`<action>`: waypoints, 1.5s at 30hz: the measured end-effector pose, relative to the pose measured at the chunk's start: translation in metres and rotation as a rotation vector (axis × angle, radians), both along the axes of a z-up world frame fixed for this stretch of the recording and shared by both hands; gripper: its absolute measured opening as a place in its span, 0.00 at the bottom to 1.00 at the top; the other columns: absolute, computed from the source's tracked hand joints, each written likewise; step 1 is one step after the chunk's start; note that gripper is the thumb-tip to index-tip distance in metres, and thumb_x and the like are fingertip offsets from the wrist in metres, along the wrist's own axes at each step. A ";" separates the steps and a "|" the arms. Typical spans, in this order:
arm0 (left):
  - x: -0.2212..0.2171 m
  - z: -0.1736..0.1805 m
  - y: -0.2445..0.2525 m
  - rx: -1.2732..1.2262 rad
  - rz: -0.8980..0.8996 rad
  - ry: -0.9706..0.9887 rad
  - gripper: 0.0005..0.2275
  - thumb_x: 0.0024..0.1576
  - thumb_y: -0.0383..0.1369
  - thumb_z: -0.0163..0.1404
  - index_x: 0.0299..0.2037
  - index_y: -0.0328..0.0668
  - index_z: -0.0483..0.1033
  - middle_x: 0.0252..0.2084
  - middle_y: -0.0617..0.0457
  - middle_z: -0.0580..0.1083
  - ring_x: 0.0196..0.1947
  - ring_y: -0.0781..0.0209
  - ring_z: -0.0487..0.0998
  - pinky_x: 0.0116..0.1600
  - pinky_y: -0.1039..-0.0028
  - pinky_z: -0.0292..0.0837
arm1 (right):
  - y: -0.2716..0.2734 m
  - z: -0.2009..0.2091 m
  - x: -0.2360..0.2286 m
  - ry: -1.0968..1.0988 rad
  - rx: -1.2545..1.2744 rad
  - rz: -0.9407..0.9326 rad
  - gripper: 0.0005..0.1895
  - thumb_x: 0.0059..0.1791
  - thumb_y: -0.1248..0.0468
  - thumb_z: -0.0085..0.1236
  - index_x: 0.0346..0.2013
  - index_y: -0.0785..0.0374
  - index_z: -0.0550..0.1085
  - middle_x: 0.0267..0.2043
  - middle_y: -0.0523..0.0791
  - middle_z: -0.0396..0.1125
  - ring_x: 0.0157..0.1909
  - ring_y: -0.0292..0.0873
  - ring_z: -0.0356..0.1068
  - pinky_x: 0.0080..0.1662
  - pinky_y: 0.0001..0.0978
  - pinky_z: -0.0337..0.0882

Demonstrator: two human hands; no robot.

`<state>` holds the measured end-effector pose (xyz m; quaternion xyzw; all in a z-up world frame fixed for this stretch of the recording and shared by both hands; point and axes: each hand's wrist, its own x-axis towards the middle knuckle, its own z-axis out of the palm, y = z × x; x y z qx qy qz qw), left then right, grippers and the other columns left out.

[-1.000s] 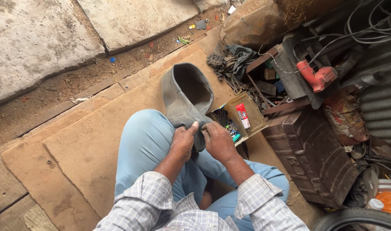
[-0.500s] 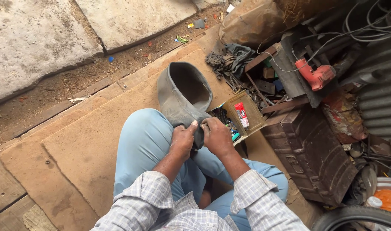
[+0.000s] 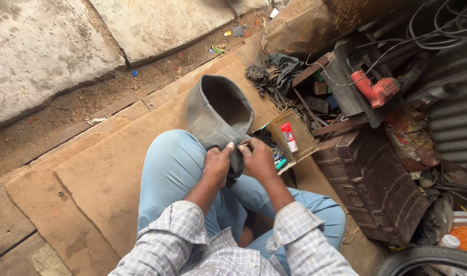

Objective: The person is repairing a punctured motorcycle tire tube by filing the surface and applying a patch.

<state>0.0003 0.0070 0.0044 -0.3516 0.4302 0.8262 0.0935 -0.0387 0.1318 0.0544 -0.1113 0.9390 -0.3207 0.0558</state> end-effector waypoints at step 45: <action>-0.004 0.013 0.001 0.121 0.055 -0.227 0.18 0.59 0.38 0.52 0.44 0.22 0.69 0.43 0.42 0.75 0.42 0.60 0.76 0.47 0.74 0.71 | 0.200 -0.236 -0.102 -0.454 0.226 -0.357 0.48 0.41 0.40 0.75 0.64 0.65 0.66 0.60 0.60 0.65 0.62 0.58 0.65 0.61 0.45 0.64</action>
